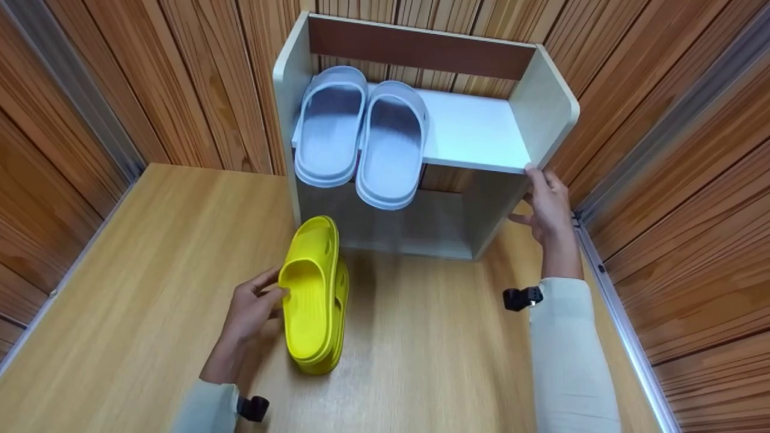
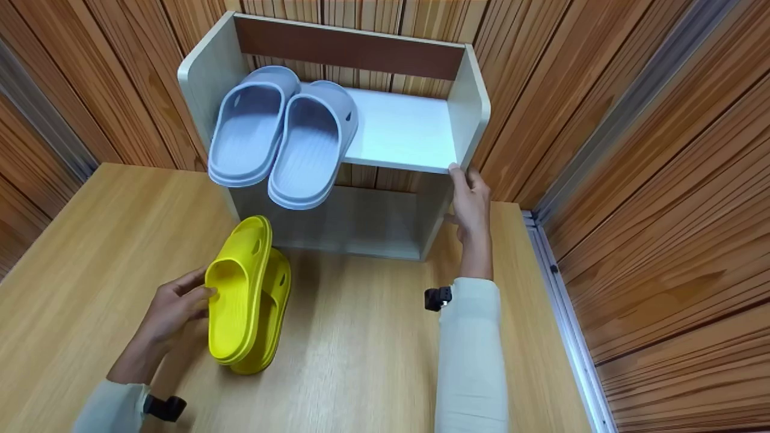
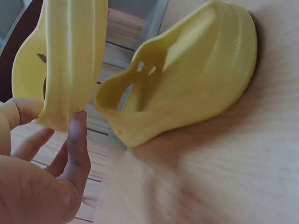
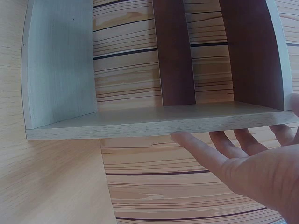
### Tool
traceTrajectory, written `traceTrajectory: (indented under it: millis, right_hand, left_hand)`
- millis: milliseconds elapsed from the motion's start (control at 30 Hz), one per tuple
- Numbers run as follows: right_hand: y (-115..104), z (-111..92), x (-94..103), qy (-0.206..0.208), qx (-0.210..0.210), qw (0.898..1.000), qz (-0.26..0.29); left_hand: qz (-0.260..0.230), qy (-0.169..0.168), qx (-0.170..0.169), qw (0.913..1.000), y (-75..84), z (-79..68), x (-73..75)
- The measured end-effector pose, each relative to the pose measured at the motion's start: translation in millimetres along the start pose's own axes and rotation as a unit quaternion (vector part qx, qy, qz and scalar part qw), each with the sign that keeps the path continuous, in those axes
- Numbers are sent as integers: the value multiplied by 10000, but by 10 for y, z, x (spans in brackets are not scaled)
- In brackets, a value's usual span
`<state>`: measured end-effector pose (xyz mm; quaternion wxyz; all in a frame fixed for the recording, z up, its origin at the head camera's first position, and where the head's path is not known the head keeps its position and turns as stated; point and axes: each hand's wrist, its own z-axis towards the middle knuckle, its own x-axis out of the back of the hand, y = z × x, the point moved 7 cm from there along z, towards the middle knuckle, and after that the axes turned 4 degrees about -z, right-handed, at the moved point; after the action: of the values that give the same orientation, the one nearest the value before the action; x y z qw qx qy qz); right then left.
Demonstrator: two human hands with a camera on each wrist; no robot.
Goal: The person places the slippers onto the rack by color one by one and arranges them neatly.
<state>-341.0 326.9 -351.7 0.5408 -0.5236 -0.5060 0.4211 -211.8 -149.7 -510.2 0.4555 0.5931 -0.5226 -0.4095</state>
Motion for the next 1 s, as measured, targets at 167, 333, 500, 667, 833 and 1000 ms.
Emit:
traceTrajectory:
  millis: [167, 333, 500, 667, 833, 1000]
  right_hand:
    - [-10, -5, -2, -50, 16, 10000, 20]
    - [-23, 4, -19, -136, -73, 9999, 44]
    - [-24, 16, -24, -108, -53, 9999, 39]
    - [-25, 19, -20, -56, -16, 10000, 31]
    - [-22, 15, -10, -35, -48, 10000, 66]
    - [-15, -4, 1, 0, 88, 10000, 45]
  left_hand:
    - [-39, -63, 100, 9999, 33, 33, -84]
    - [5, -180, 223, 9996, 59, 42, -137]
    - [62, -281, 185, 9994, 99, 95, -164]
    - [176, -342, 98, 9992, 171, 184, -173]
    - [294, -390, 20, 9988, 239, 226, -196]
    - [369, -417, -169, 9983, 326, 253, -249]
